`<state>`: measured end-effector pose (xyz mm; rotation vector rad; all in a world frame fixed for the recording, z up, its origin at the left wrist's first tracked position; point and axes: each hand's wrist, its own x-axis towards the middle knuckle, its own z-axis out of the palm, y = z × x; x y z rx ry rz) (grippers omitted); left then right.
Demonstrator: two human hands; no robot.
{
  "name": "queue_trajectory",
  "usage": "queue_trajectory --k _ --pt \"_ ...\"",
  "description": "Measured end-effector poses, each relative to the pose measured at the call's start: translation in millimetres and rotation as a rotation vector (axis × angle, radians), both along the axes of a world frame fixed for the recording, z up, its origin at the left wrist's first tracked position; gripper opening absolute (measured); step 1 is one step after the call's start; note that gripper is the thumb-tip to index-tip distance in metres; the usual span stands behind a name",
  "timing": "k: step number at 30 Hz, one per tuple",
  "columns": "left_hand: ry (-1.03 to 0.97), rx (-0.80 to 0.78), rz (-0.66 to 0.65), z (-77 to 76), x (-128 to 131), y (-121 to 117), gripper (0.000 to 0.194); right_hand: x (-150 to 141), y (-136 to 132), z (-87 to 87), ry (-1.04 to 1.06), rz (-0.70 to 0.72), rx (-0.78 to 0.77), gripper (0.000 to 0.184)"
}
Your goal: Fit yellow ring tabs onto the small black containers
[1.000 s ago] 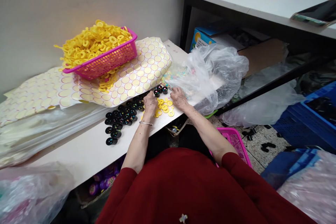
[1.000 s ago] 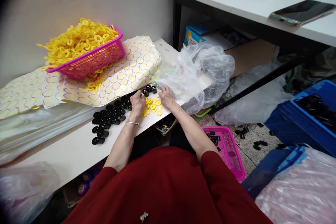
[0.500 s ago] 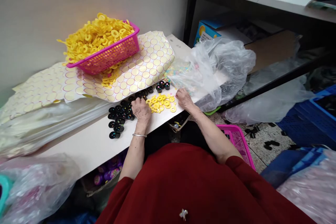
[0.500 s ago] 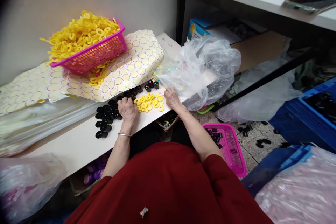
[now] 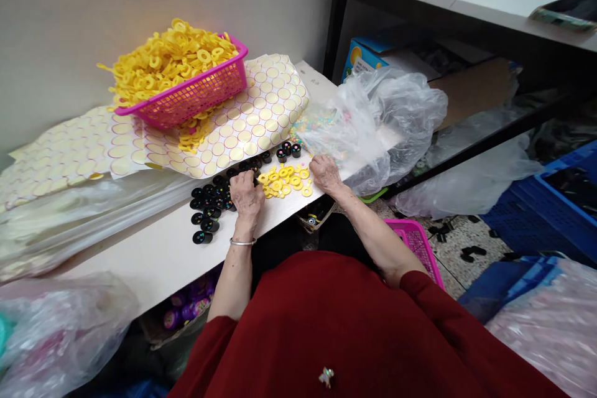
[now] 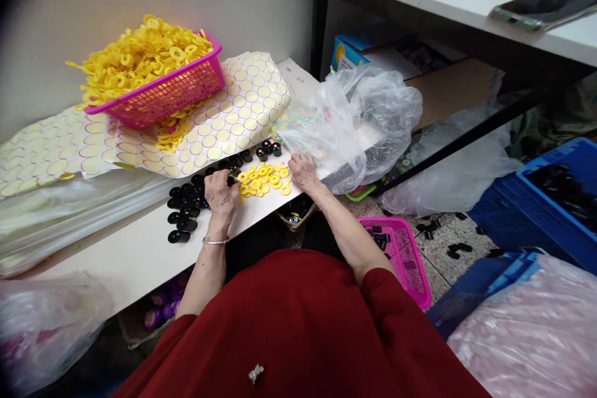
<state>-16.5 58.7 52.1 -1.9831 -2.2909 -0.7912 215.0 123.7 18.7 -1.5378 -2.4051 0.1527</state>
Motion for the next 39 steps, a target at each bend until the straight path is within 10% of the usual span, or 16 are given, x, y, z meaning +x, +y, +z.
queue_trajectory --k 6,12,22,33,39 --pt "-0.231 -0.085 -0.246 -10.1 13.9 -24.5 0.040 -2.1 -21.3 20.2 -0.047 -0.059 -0.257 0.026" --pt "-0.403 -0.076 -0.217 -34.9 27.5 -28.0 0.050 -7.4 -17.3 36.2 -0.055 -0.223 -0.426 0.025" --pt "-0.568 -0.037 -0.159 -54.7 26.6 -43.3 0.028 4.8 -28.8 14.3 0.123 -0.118 -0.217 0.021" --pt "-0.564 -0.018 -0.172 -48.8 36.0 -42.8 0.022 4.2 -36.3 4.5 -0.145 0.077 -0.053 0.027" --pt "-0.586 -0.053 -0.222 -47.9 46.8 -40.4 0.022 -2.2 -47.2 11.1 0.152 0.072 -0.034 0.024"
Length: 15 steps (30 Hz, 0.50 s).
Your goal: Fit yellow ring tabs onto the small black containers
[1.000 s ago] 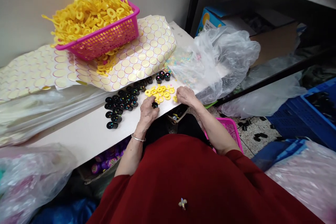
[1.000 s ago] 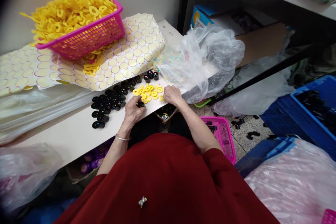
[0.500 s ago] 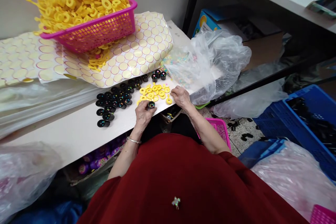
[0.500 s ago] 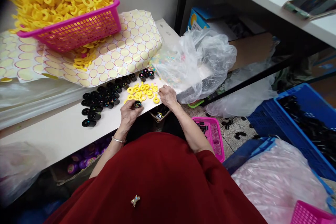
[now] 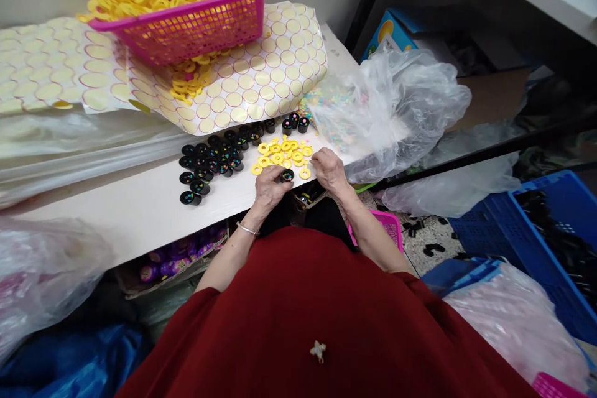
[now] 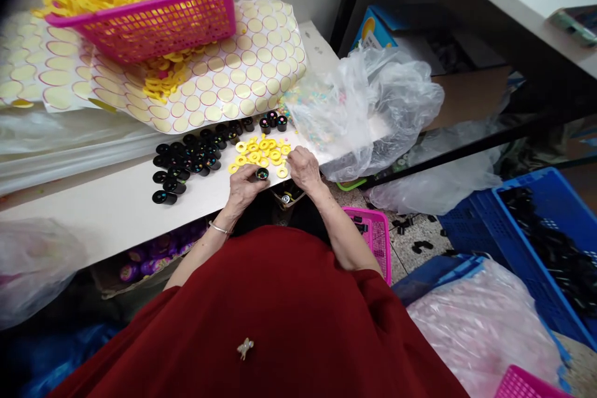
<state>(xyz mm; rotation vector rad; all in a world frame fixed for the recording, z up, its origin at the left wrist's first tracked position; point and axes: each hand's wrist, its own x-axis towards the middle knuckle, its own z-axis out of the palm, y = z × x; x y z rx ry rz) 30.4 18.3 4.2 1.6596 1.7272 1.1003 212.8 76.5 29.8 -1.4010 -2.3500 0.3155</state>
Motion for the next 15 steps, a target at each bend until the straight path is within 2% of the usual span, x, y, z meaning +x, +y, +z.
queue_trajectory --k 2,4,7,15 --pt "0.025 0.015 -0.017 -0.1 4.5 0.2 0.020 -5.3 -9.7 5.0 0.145 0.087 0.003 0.023" --pt "0.068 0.021 -0.031 0.5 7.5 -0.1 0.016 -11.8 -19.2 8.1 0.203 0.171 0.004 0.024" --pt "0.116 0.024 -0.056 1.3 8.6 -1.2 0.014 -21.2 -28.5 8.0 0.155 0.228 0.015 0.026" --pt "0.121 0.040 -0.068 -2.1 6.5 -2.4 0.019 -32.5 -31.0 8.8 -0.051 0.247 0.056 0.029"
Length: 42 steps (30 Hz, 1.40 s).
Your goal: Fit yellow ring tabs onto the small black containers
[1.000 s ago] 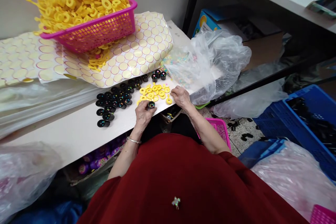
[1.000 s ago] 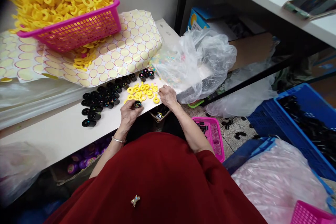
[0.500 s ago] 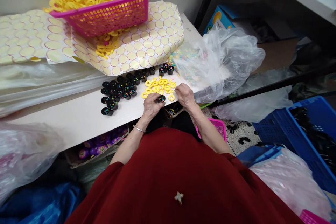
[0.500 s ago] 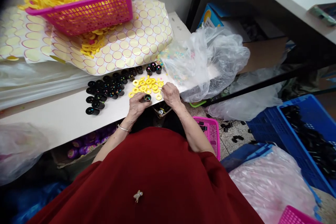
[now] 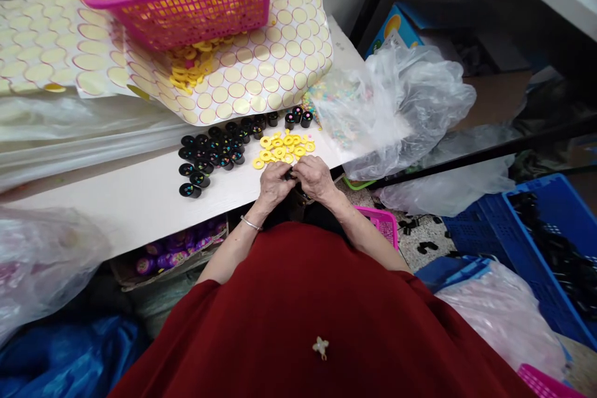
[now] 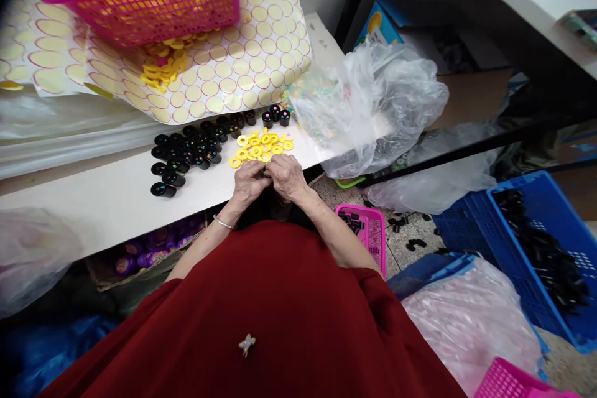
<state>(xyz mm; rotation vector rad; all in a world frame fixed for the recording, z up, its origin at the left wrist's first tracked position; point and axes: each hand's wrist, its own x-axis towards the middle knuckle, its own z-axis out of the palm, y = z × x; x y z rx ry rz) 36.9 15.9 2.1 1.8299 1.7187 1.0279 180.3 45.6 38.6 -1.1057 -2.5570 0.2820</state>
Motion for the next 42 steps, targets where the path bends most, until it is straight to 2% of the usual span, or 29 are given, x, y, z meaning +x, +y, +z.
queue_trajectory --k 8,10,13,17,22,25,30,36,39,42 --pt "0.010 0.000 -0.015 1.2 -1.4 -0.1 0.011 -7.0 -3.3 9.4 -0.089 0.006 -0.009 0.028" --pt "0.000 0.020 0.004 0.9 -1.0 -1.0 0.013 -6.2 -3.9 8.1 0.007 -0.002 -0.056 0.026" --pt "-0.015 0.065 0.009 0.0 -0.7 -1.2 0.015 -1.1 -5.0 2.1 0.273 -0.024 -0.167 0.019" --pt "-0.011 0.142 0.021 0.1 0.2 5.1 0.009 6.9 -4.2 -5.9 0.584 -0.067 -0.269 0.015" --pt "0.027 0.250 0.018 2.6 6.6 25.8 0.016 10.2 7.4 -5.3 0.743 -0.144 -0.369 0.021" --pt "0.080 0.262 0.010 6.0 11.4 38.2 0.012 11.1 17.3 -1.6 0.801 -0.188 -0.431 0.022" --pt "0.204 0.190 -0.081 20.6 11.5 57.7 0.012 18.7 39.6 1.4 0.770 -0.198 -0.429 0.019" --pt "0.503 0.015 -0.222 43.5 16.5 84.5 0.013 33.2 85.6 -4.1 0.620 -0.425 -0.211 0.014" --pt "0.636 -0.024 -0.287 45.9 24.6 90.4 0.023 33.5 105.2 -6.4 0.444 -0.414 -0.199 0.012" --pt "0.682 -0.058 -0.323 45.2 24.9 87.7 0.024 29.8 116.7 -7.6 0.339 -0.414 -0.202 0.015"
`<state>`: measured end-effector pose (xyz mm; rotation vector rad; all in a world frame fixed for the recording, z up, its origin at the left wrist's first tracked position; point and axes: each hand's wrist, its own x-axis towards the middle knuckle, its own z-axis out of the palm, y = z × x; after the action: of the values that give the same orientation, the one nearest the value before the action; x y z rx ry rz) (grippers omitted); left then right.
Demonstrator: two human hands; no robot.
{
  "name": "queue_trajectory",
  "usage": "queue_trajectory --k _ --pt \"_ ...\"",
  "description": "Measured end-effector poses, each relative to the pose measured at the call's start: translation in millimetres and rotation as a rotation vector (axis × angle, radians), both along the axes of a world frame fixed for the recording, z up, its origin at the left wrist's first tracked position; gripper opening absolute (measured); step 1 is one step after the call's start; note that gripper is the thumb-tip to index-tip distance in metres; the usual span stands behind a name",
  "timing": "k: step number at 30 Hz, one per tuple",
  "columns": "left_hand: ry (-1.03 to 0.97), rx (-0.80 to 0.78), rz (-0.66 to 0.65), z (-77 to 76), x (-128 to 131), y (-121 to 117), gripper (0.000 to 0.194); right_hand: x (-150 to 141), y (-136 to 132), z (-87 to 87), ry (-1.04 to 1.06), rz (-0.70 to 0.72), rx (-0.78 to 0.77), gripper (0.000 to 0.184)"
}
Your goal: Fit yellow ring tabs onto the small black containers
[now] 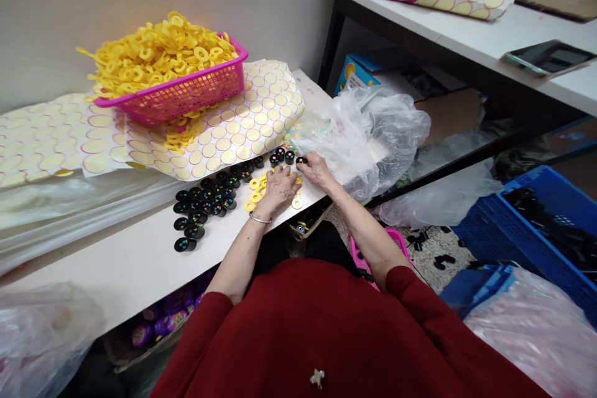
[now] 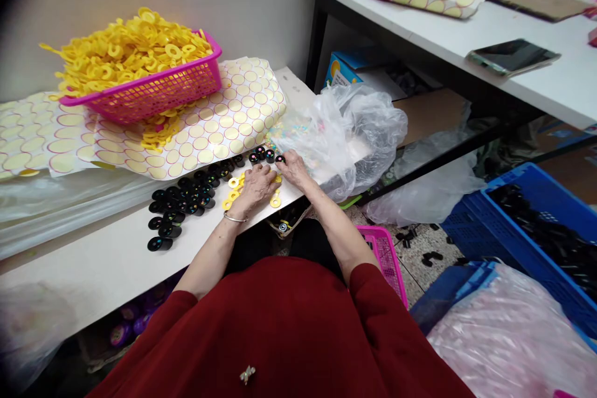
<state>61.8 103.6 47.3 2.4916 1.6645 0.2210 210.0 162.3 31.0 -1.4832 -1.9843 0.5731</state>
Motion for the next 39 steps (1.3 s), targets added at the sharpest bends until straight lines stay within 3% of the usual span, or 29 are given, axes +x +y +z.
queue_trajectory --k 9,14,17,21,23,29,34,39 --pt "-0.012 -0.044 -0.039 -3.0 -30.9 -20.3 0.020 -11.1 6.2 -3.2 0.068 0.064 0.007 0.019" --pt "-0.217 0.001 -0.026 -11.7 -44.5 -25.8 0.024 -11.7 0.9 -4.0 0.094 0.030 -0.014 0.020" --pt "-0.401 0.111 0.041 -21.0 -50.7 -24.4 0.021 -12.6 -12.3 -2.0 0.023 -0.020 0.033 0.018" --pt "-0.511 0.249 0.188 -27.6 -56.8 -23.7 0.018 -23.4 -33.3 4.7 -0.211 0.181 -0.014 0.022" --pt "-0.492 0.307 0.313 -25.6 -60.8 -25.9 0.018 -31.4 -40.1 8.2 -0.326 0.229 -0.054 0.021" --pt "-0.250 0.347 0.693 -11.2 -74.4 -29.7 0.020 -49.5 -48.7 15.0 -0.524 0.184 -0.124 0.022" --pt "-0.111 0.265 0.760 -3.7 -68.8 -21.5 0.023 -54.6 -51.5 17.2 -0.597 0.184 -0.124 0.028" --pt "-0.083 0.209 0.787 1.9 -59.7 -14.7 0.024 -41.8 -55.4 12.5 -0.606 0.189 -0.041 0.028"
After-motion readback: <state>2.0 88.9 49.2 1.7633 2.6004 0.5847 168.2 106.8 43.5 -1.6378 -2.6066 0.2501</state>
